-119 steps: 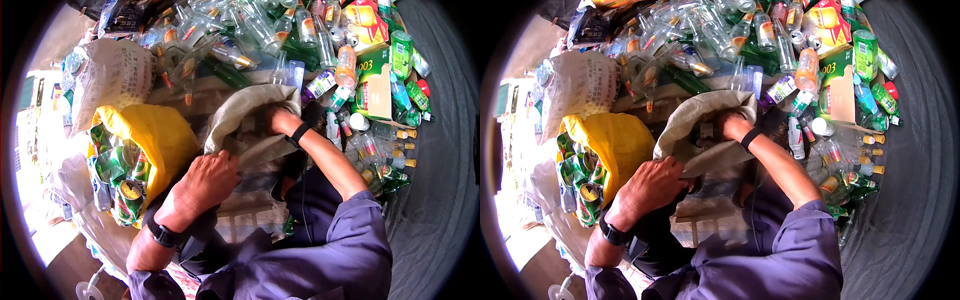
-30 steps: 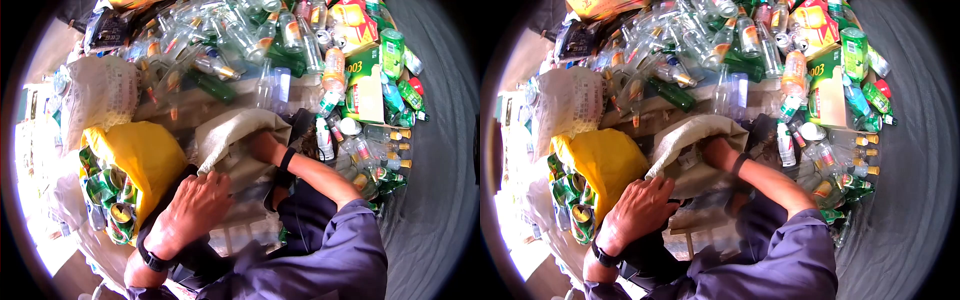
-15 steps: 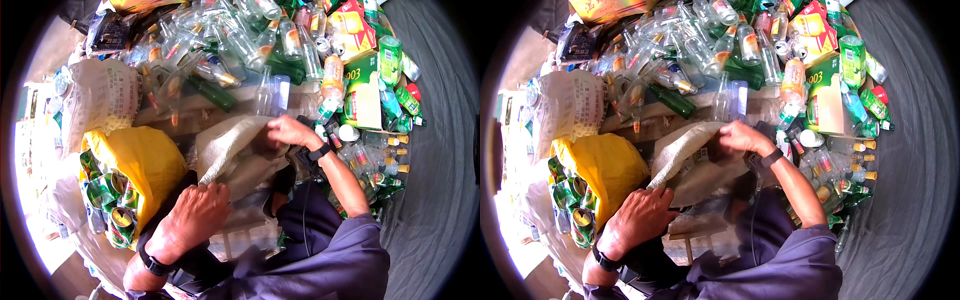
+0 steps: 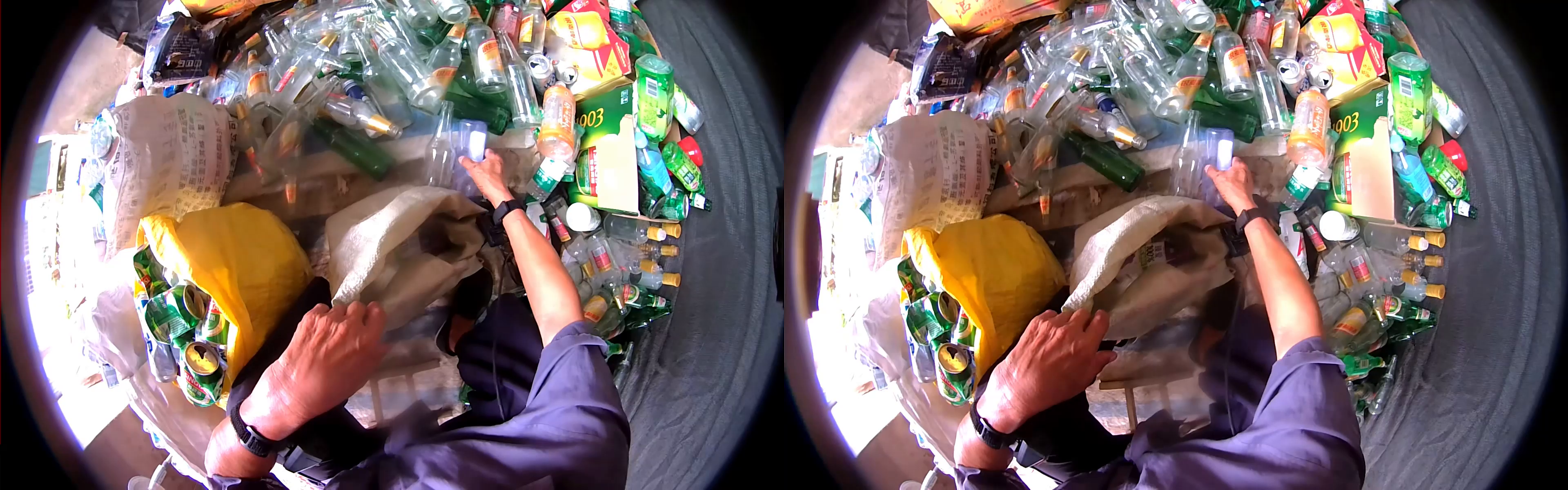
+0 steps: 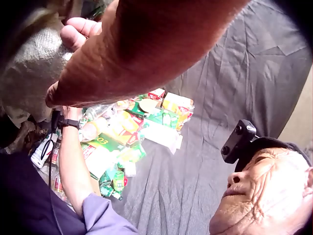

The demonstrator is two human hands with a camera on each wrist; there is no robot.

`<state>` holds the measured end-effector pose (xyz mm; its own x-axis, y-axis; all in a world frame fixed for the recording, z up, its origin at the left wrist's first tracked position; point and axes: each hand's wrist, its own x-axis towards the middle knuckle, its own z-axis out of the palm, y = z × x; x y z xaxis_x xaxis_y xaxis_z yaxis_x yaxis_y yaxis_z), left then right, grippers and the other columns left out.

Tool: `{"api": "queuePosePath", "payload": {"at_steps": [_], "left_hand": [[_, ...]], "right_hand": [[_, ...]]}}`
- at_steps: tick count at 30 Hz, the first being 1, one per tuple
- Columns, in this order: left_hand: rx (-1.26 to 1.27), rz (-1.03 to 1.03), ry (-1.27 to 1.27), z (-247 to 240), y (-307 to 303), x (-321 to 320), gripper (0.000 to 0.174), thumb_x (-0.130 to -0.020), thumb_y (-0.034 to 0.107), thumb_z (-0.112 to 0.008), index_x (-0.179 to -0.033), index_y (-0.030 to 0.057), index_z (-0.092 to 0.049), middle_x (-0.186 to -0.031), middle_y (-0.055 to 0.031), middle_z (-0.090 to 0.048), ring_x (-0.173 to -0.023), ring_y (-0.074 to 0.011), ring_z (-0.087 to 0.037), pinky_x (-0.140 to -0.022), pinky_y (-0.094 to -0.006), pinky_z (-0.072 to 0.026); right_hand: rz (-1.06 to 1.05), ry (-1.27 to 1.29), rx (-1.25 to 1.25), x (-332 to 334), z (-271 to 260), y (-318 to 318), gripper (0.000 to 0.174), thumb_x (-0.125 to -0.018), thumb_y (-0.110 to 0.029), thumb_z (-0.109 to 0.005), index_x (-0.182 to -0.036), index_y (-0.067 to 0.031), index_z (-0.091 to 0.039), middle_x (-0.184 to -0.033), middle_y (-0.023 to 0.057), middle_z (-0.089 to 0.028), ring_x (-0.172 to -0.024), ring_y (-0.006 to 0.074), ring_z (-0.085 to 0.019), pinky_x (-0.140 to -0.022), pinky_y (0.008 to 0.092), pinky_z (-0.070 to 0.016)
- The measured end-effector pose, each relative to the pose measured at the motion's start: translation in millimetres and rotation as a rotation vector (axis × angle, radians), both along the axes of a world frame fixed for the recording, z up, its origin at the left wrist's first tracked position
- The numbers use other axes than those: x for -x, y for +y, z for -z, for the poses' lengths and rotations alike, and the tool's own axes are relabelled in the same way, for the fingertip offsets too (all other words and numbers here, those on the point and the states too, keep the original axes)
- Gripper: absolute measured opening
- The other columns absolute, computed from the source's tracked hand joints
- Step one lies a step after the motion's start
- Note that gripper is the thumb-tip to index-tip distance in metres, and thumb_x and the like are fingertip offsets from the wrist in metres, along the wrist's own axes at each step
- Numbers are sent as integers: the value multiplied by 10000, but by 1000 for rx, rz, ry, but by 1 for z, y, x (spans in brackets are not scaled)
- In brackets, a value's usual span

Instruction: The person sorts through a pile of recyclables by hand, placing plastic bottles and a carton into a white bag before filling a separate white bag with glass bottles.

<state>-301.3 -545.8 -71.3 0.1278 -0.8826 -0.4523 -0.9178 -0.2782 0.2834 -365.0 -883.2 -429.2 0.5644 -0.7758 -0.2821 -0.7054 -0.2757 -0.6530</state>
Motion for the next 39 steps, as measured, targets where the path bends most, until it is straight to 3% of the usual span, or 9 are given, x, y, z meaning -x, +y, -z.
{"api": "queuePosePath", "payload": {"at_steps": [3, 7, 14, 17, 19, 22, 29, 35, 39], "left_hand": [[12, -1, -11, -1, 2, 0, 348, -865, 311, -707, -1049, 63, -546, -856, -83, -569, -814, -266, -620, -745, -393, -482], [15, 25, -40, -2, 3, 0, 339, -869, 309, -705, -1038, 65, -542, -864, -86, -575, -821, -272, -626, -749, -397, -486], [20, -29, 12, -1, 9, 0, 313, -874, 297, -700, -1007, 68, -531, -868, -93, -580, -849, -281, -635, -754, -412, -496], [49, -29, -4, 0, 13, 1, 311, -878, 293, -698, -1015, 67, -533, -875, -90, -579, -848, -276, -636, -756, -407, -496], [44, -20, -25, 1, 11, 2, 316, -880, 295, -697, -1020, 65, -533, -882, -87, -575, -848, -271, -635, -756, -403, -495], [-24, -8, -7, -2, 7, 1, 326, -877, 300, -699, -1024, 62, -532, -883, -84, -570, -847, -266, -633, -753, -400, -493], [51, -16, -8, 2, 9, 1, 322, -867, 301, -707, -1000, 70, -525, -871, -79, -566, -837, -263, -633, -743, -401, -490], [88, -6, 3, 6, 11, 2, 325, -865, 303, -707, -995, 74, -515, -862, -79, -561, -834, -267, -637, -732, -401, -495], [74, -18, 30, 4, 9, 2, 339, -870, 309, -704, -1015, 69, -514, -868, -87, -563, -832, -273, -642, -735, -402, -498]], "right_hand": [[82, -333, -213, 8, -6, -6, 482, -744, -354, -792, -968, 45, -643, -905, 195, -719, -800, 309, -702, -749, 394, -548], [90, -745, -415, 25, -67, -5, 326, -829, -120, -765, -1085, -5, -598, -980, 84, -704, -844, 163, -681, -728, 310, -553], [188, -812, -607, 65, -155, 15, 453, -833, -108, -747, -1214, -27, -516, -1031, 93, -663, -904, 197, -673, -746, 368, -604], [-23, -758, -845, 91, -144, 27, 488, -850, -102, -674, -1304, -45, -505, -1113, 89, -635, -1020, 241, -648, -773, 438, -621], [-25, -714, -1011, 94, -160, 53, 371, -804, -105, -746, -1129, -20, -587, -960, 62, -648, -918, 201, -660, -793, 402, -602], [-171, -590, -1022, 98, -139, 80, 435, -778, -133, -788, -1161, -37, -604, -1009, 31, -663, -940, 143, -634, -888, 298, -523], [-503, -551, -721, 58, -143, 115, 524, -787, -69, -783, -1250, -33, -539, -1122, 68, -657, -1034, 179, -638, -936, 346, -507], [-579, -428, -145, 38, -124, 133, 804, -789, -112, -784, -1459, -63, -343, -1328, 237, -565, -1216, 370, -581, -1023, 407, -466], [-612, -399, -150, 52, -124, 124, 864, -768, -122, -786, -1477, -25, -303, -1363, 264, -529, -1274, 381, -537, -1072, 407, -436]]}}
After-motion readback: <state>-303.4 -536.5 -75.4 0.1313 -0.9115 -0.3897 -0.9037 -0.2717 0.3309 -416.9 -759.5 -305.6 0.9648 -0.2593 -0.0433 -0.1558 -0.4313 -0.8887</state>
